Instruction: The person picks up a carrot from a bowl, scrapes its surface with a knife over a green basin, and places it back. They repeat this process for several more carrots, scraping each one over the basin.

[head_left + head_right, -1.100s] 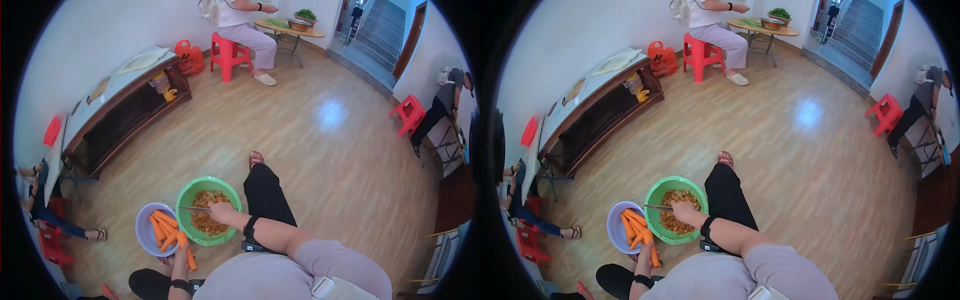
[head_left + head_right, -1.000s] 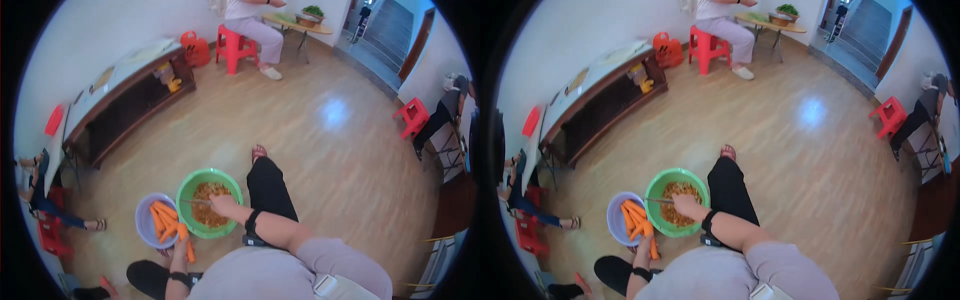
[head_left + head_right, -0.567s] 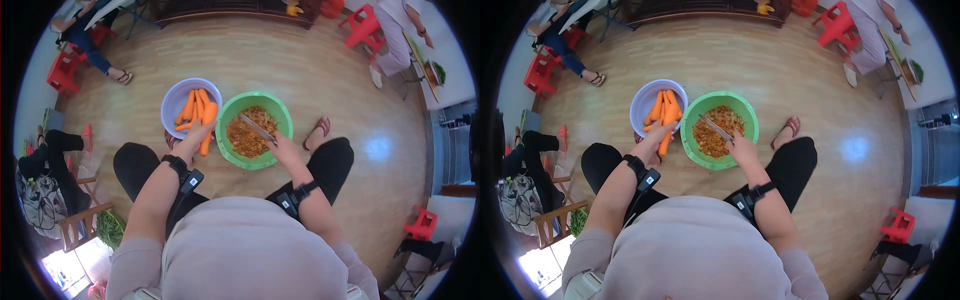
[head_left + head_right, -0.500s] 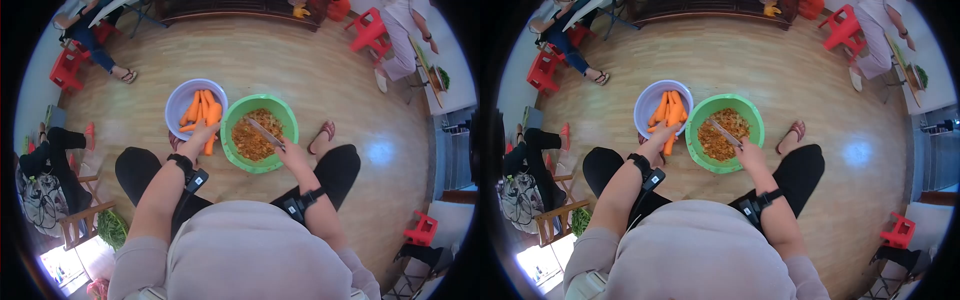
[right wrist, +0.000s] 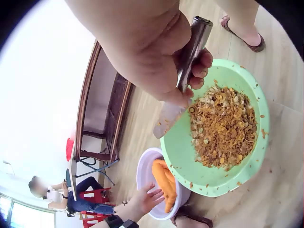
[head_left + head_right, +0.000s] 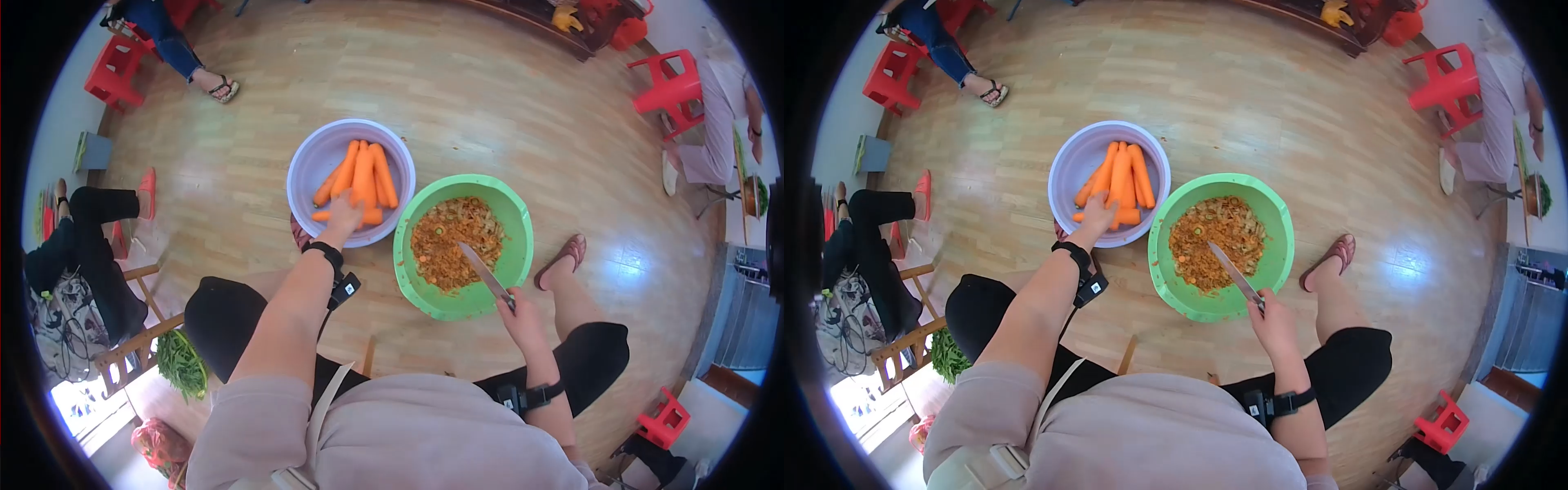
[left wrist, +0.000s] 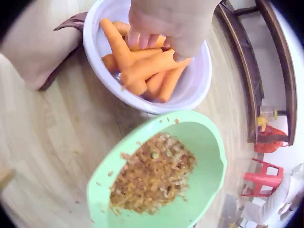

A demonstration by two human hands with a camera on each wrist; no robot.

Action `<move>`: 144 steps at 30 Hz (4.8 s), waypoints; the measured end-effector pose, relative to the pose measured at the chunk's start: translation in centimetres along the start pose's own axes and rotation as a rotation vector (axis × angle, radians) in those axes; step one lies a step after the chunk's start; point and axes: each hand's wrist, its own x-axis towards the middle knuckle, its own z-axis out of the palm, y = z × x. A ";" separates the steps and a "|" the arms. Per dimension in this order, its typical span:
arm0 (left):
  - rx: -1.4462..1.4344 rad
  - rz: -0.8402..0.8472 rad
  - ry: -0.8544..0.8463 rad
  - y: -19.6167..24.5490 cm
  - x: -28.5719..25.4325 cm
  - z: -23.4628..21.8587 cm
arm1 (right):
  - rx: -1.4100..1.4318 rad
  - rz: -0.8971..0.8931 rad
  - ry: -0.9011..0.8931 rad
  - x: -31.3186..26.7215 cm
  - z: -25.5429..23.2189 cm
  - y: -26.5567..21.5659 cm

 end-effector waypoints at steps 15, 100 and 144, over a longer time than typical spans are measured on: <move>0.124 -0.178 -0.290 -6.8 6.8 -2.5 | 0.056 0.094 -0.177 1.8 -0.3 -1.9; -1.216 -0.307 -1.032 25.7 -17.1 -12.4 | 1.009 -0.031 0.092 -2.2 -4.1 -1.5; -0.804 -0.218 -0.940 23.6 -18.1 -13.4 | 0.094 -0.207 0.510 -2.7 -2.8 -4.4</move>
